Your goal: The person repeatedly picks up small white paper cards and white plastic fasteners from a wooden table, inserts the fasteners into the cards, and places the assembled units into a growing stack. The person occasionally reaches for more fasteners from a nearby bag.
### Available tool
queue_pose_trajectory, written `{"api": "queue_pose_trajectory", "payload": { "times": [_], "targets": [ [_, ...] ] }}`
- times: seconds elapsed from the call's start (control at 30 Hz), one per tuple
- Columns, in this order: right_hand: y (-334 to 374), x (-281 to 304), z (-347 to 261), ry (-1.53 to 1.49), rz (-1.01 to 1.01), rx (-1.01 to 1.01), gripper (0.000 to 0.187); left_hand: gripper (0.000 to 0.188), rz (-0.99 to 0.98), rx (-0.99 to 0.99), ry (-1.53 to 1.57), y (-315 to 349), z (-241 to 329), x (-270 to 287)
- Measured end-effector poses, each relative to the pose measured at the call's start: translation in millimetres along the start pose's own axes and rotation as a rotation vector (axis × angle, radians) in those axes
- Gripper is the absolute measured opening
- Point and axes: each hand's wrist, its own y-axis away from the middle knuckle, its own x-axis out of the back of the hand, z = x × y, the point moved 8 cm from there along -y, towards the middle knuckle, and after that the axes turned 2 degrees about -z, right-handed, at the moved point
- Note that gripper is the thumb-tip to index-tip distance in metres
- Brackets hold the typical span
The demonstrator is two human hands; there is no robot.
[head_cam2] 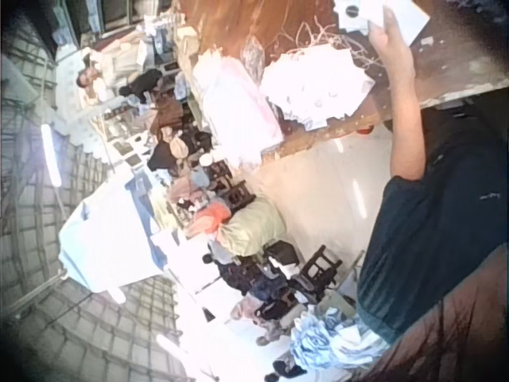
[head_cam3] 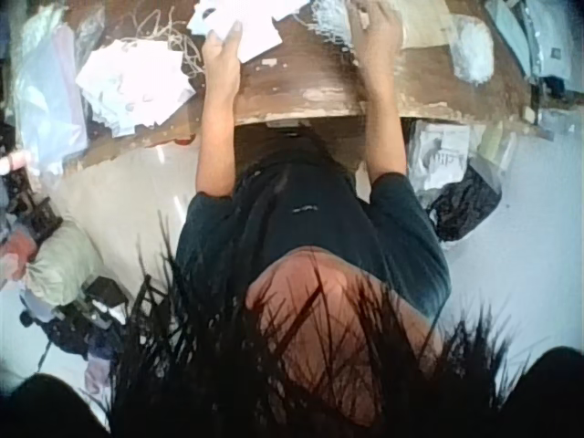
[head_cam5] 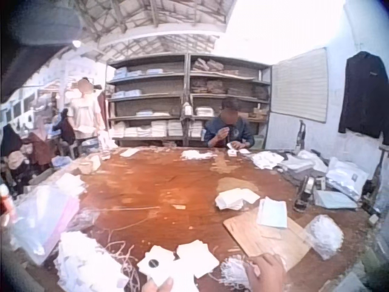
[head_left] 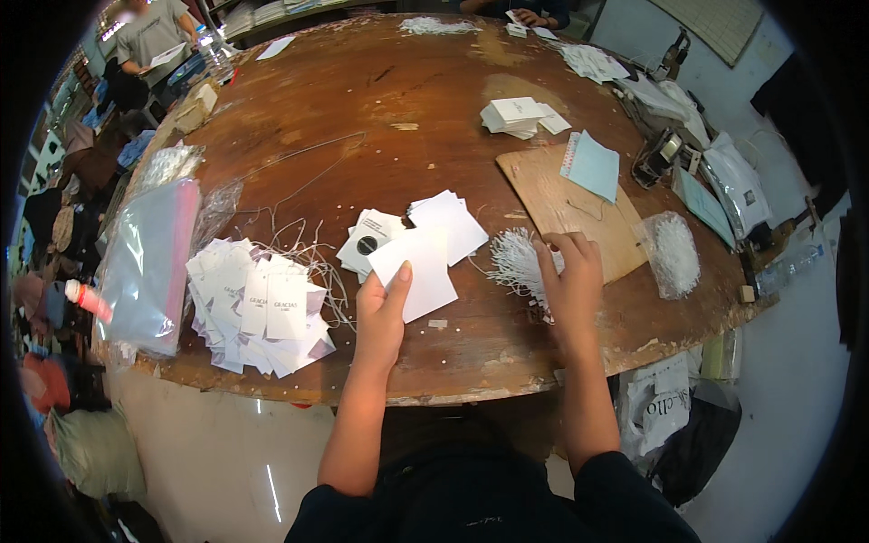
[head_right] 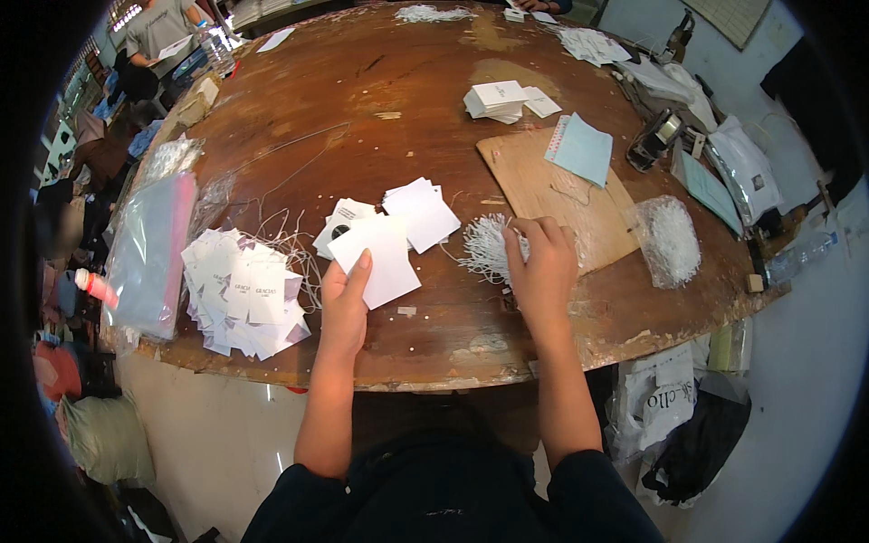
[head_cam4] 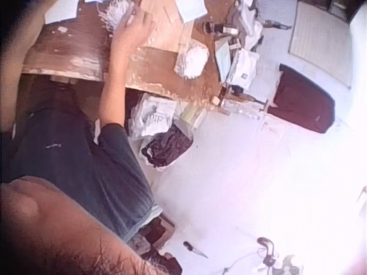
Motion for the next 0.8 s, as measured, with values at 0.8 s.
{"api": "queue_pose_trajectory", "payload": {
  "times": [0.8],
  "targets": [
    [0.6,-26.8,5.5,-0.266,-0.204,0.133,0.013,0.037,-0.035,0.032,-0.009,1.1,-2.0,0.2]
  ]
}}
